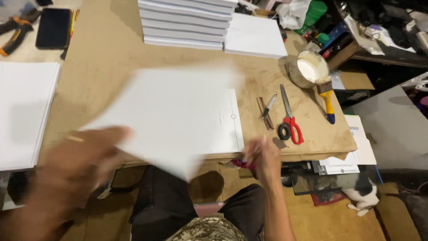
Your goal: The person arranges white paper sheets on a wooden table, applies glue to the edges using a brush, and stacks them. They then use scissors to trim the edges of the stacked papers.
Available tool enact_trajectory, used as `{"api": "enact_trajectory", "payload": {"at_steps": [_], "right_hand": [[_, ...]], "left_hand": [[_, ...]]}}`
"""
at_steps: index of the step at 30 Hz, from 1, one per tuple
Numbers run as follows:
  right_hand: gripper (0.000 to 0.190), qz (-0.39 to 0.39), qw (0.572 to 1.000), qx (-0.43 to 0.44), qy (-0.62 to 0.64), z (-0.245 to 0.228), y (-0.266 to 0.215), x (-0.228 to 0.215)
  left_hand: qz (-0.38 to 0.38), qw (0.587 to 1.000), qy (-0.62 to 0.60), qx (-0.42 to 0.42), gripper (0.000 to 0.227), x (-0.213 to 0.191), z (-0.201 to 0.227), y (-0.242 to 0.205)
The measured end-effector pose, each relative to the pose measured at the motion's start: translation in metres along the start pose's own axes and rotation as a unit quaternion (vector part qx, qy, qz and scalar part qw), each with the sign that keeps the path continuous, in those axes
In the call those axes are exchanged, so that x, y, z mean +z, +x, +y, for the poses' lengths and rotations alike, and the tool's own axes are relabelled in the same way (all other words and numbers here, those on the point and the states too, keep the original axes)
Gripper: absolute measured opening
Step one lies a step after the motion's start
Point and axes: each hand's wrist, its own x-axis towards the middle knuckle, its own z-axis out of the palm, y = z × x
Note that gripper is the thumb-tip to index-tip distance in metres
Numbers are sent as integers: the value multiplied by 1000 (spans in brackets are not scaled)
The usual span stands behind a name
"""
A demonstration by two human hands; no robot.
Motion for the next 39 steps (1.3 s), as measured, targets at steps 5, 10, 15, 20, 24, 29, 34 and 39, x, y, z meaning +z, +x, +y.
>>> {"api": "enact_trajectory", "payload": {"at_steps": [5, 10, 15, 20, 24, 29, 34, 39], "right_hand": [[96, -244, 810, 316, 430, 59, -60, -18], [81, -284, 768, 323, 475, 93, -75, -23], [12, -115, 879, 375, 269, 60, -96, 12], [70, -262, 881, 342, 196, 68, -118, 7], [77, -69, 889, 452, -27, 32, -94, 40], [86, -250, 948, 128, -151, -26, -109, 88], [104, -223, 958, 43, -175, -27, -109, 96], [104, -230, 964, 37, -128, -31, -109, 95]], "left_hand": [[11, 987, -101, 125, 46, 59, 41, -5], [104, 978, -164, -70, 46, 90, 65, -43], [206, 651, -549, -482, 49, 106, 92, -76], [-14, 763, -382, -522, 54, 70, 99, -52], [-68, 830, -409, -373, 51, 98, 112, -57], [-136, 862, -323, -366, 95, 105, 150, -30], [-127, 906, -250, -317, 110, 116, 152, -23], [-107, 915, -254, -293, 110, 125, 143, -27]]}}
